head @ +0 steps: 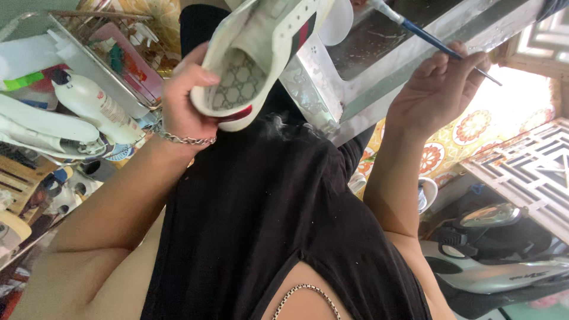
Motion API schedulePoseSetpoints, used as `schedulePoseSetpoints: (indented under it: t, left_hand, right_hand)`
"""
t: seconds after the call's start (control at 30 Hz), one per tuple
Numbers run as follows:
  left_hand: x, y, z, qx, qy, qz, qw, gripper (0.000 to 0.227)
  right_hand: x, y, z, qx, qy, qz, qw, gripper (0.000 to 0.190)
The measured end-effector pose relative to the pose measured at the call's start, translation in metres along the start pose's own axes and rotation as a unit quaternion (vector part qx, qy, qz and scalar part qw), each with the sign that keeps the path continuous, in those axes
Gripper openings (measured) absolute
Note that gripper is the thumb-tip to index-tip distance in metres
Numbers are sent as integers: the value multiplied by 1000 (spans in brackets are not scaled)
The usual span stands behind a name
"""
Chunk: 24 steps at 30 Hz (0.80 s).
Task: The person cleans a shoe by scrubbing the sole and upper with a soapy brush and sponge in a sink, then applies a liquid using a thin brush to the sole edges before handling other shoes.
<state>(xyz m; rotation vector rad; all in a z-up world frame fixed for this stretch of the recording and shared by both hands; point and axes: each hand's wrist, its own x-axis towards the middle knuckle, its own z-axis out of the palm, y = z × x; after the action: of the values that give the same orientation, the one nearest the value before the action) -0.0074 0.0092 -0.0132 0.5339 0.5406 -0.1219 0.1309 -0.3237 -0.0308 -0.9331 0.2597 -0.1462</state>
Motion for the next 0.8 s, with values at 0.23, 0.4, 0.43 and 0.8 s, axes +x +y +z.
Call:
schedulePoseSetpoints:
  t: [0.23,0.4,0.43,0.8]
  left_hand:
    - [1,-14,-15,-169,46,-105,979,47]
    - [6,-13,-13,-223,32,-149,963,41]
    - [7,-11,-11,-239,16,-167,956,42]
    - [22,-14,36,-232,-4,-162,959,42]
  right_hand:
    - [-23,-1,-7,27,-13,51,998,17]
    - [-42,1,8,60,37,88,994,35]
    - [-46,2,11,44,17,82,996,38]
    - [-67,8,11,5,-76,100,992,12]
